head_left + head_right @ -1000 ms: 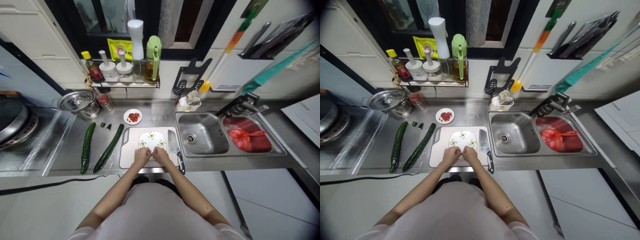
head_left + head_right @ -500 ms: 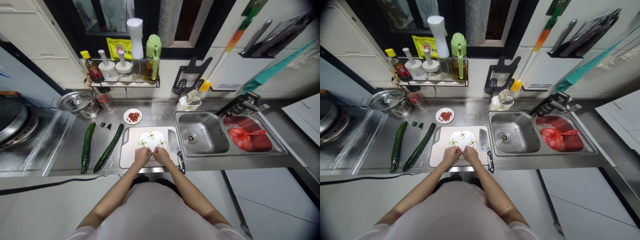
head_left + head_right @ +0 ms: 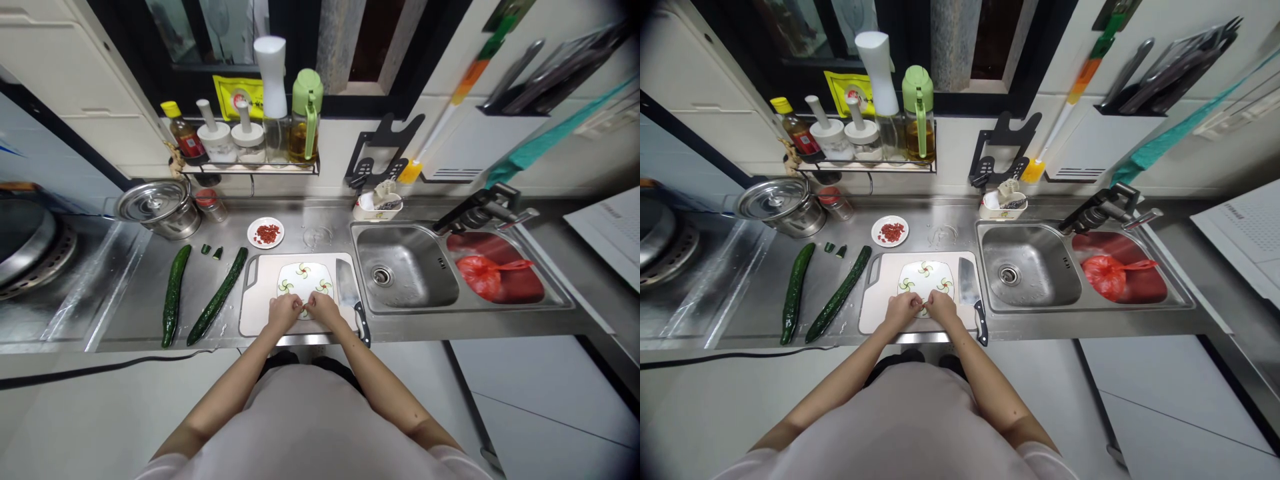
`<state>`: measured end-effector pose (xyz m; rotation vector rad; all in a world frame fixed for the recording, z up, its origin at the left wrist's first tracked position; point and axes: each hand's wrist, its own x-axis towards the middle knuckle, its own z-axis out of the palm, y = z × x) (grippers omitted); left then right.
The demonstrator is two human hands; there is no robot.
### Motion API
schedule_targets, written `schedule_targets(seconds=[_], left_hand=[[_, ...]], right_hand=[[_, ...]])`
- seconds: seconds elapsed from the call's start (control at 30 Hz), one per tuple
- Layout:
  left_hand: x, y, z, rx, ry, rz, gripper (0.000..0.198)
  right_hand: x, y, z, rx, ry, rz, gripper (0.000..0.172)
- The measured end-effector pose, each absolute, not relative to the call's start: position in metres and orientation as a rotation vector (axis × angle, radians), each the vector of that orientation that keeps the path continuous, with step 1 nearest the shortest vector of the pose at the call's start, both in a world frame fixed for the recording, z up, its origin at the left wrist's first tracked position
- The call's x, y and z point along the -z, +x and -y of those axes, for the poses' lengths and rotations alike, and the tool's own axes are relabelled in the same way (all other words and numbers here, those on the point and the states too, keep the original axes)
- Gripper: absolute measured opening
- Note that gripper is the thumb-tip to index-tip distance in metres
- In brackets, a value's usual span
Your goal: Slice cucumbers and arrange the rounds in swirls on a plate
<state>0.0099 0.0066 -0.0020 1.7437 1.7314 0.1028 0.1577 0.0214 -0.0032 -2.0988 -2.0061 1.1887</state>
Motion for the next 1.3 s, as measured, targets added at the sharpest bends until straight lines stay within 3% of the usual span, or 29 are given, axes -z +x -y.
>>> schedule_targets(seconds=[0.53,1.0,1.3], left_hand=[[-0.002,0.005,-0.007,-0.153,1.715,-1.75,0.014],[-0.003,-0.027,-0.022,-0.326,1.592,-1.907,0.013],[-0.002,-0.063,-0.042,-0.725,1.418,-2.145,0.025]], right_hand=[[0.003,0.161,-0.022,-1.193,-2.079,1.996,0.013],[-0.008,0.188,-0.031,-1.102,-2.0,1.804,0.008],[-0.026,0.218,-0.025,-0.916,-1.747,1.472,0.027]])
